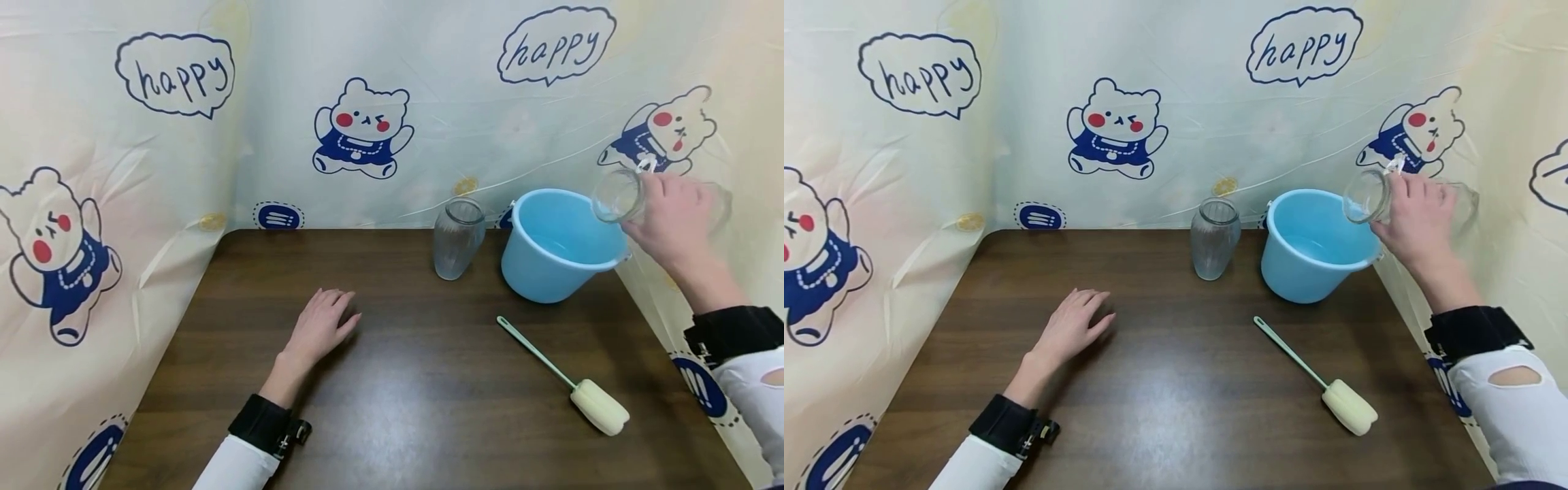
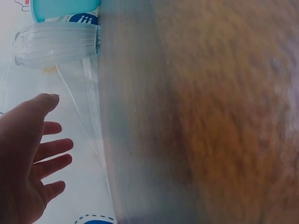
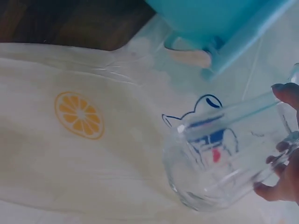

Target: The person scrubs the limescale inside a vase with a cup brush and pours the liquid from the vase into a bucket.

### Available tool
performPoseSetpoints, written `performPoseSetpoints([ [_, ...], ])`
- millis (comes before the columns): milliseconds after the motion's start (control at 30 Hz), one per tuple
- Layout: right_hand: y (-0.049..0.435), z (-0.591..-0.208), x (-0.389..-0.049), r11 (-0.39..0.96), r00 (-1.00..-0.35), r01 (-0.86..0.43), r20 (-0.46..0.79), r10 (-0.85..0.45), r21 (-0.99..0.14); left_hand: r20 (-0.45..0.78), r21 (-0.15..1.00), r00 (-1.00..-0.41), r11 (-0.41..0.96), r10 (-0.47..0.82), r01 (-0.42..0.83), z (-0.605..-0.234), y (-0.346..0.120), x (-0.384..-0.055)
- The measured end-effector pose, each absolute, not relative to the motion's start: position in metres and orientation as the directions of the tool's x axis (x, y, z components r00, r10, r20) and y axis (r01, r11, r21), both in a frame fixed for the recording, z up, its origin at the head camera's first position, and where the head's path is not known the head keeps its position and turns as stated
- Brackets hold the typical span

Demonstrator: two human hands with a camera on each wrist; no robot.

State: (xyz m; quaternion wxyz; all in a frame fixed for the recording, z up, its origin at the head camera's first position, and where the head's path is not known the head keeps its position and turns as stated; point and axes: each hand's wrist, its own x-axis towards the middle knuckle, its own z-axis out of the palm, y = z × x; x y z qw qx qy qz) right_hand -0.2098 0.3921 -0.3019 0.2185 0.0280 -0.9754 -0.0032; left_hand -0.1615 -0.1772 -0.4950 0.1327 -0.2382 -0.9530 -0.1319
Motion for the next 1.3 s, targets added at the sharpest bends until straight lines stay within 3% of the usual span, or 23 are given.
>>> performPoseSetpoints([
  [133,0.390,-0.313,-0.211,0.983,-0.891,-0.124,0.422,-0.169,0.132,0.316,0.190,-0.849,0.849,0.423,0.493,-0.494,-0.175,-0.161],
  [333,0.392,-0.328,-0.213,0.920,-0.782,-0.271,0.493,-0.382,0.283,0.297,0.194,-0.857,0.852,0.421,0.486,-0.495,-0.173,-0.162],
  [700,0.396,-0.339,-0.214,0.884,-0.773,-0.333,0.442,-0.455,0.328,0.302,0.202,-0.853,0.846,0.426,0.494,-0.497,-0.172,-0.160],
  [967,0.397,-0.338,-0.213,0.905,-0.750,-0.305,0.511,-0.419,0.295,0.283,0.204,-0.864,0.854,0.417,0.479,-0.496,-0.174,-0.158],
  [1300,0.384,-0.320,-0.184,0.984,-0.793,-0.167,0.585,-0.168,0.057,0.303,0.198,-0.851,0.845,0.430,0.497,-0.487,-0.171,-0.161],
])
